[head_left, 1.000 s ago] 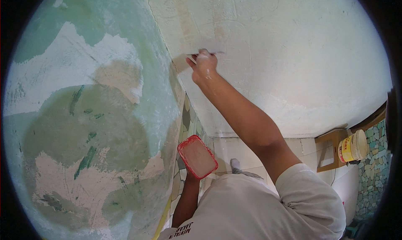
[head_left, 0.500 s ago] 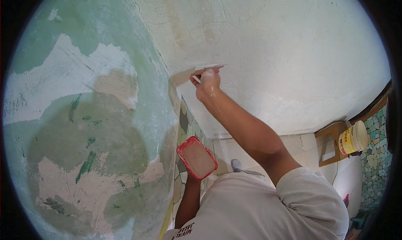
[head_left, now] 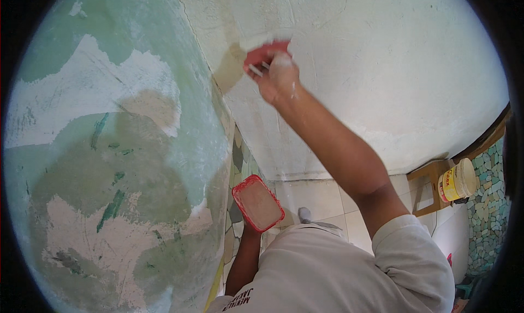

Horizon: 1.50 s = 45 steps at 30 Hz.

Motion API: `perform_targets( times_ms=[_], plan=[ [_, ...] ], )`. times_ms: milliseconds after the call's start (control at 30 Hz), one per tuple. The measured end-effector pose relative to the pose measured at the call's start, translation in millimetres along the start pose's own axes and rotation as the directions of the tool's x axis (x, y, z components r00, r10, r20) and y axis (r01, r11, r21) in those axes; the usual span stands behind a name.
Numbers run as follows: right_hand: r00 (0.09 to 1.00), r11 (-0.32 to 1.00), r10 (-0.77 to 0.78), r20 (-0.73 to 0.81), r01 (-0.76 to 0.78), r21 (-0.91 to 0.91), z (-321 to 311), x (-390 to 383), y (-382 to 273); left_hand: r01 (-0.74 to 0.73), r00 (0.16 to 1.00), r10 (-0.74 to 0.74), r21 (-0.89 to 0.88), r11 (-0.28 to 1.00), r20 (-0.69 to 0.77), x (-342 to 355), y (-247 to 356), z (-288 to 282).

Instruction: Applying plaster or compound to a wall using a putty knife/brush.

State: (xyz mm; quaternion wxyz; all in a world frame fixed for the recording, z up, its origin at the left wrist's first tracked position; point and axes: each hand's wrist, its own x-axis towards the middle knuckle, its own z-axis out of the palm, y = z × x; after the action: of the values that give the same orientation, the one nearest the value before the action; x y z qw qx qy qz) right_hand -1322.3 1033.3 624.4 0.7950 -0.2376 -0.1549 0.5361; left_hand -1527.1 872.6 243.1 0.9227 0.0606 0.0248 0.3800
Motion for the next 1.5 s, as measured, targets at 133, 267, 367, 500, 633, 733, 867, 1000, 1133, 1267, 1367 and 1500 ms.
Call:
perform_targets(
  times_ms=[133,267,367,500,633,733,867,1000,1133,1267,1367,1500],
  plan=[
    [0.959,0.985,0.16,-0.235,-0.169,-0.018,-20,19,30,-0.088,0.991,0.09,0.024,0.996,-0.101,5,-11,25],
    [0.984,0.997,0.07,-0.162,-0.072,-0.008,23,45,15,-0.096,0.989,0.103,0.074,0.993,-0.101,2,-8,34],
    [0.992,0.998,0.052,-0.116,-0.047,0.046,68,38,-12,-0.099,0.984,0.114,0.117,0.988,-0.136,-3,-9,41],
    [0.984,0.994,-0.108,0.141,0.105,0.029,58,13,-1,-0.162,0.968,0.19,0.17,0.972,-0.163,-10,-8,30],
    [0.985,0.998,0.063,-0.161,-0.064,-0.001,-11,-7,53,-0.124,0.99,0.129,0.077,0.989,-0.059,-13,-3,27],
    [0.966,0.992,0.085,-0.245,-0.105,-0.069,-61,10,91,-0.112,0.992,0.116,0.075,0.991,-0.046,-16,-8,39],
    [0.905,0.993,0.002,-0.425,-0.053,-0.109,-44,38,95,-0.071,0.997,0.072,-0.017,0.997,0.026,-24,-8,41],
    [0.962,0.998,-0.003,-0.275,-0.017,-0.068,35,40,74,-0.136,0.99,0.133,-0.049,0.99,-0.049,-31,-2,6],
    [0.964,0.994,-0.081,-0.255,0.059,-0.094,74,58,49,-0.105,0.987,0.11,0.054,0.993,-0.118,-20,-7,14],
    [0.996,0.996,-0.078,-0.039,0.076,-0.045,70,3,50,-0.159,0.977,0.171,0.102,0.982,-0.124,-24,-8,25],
    [0.997,0.998,-0.064,-0.042,0.063,-0.016,-4,9,48,-0.089,0.995,0.094,0.094,0.992,-0.045,-18,-7,36],
    [0.95,0.994,-0.047,-0.308,0.014,-0.111,-46,1,40,-0.108,0.99,0.115,0.086,0.99,-0.079,-24,-8,39]
  ],
)
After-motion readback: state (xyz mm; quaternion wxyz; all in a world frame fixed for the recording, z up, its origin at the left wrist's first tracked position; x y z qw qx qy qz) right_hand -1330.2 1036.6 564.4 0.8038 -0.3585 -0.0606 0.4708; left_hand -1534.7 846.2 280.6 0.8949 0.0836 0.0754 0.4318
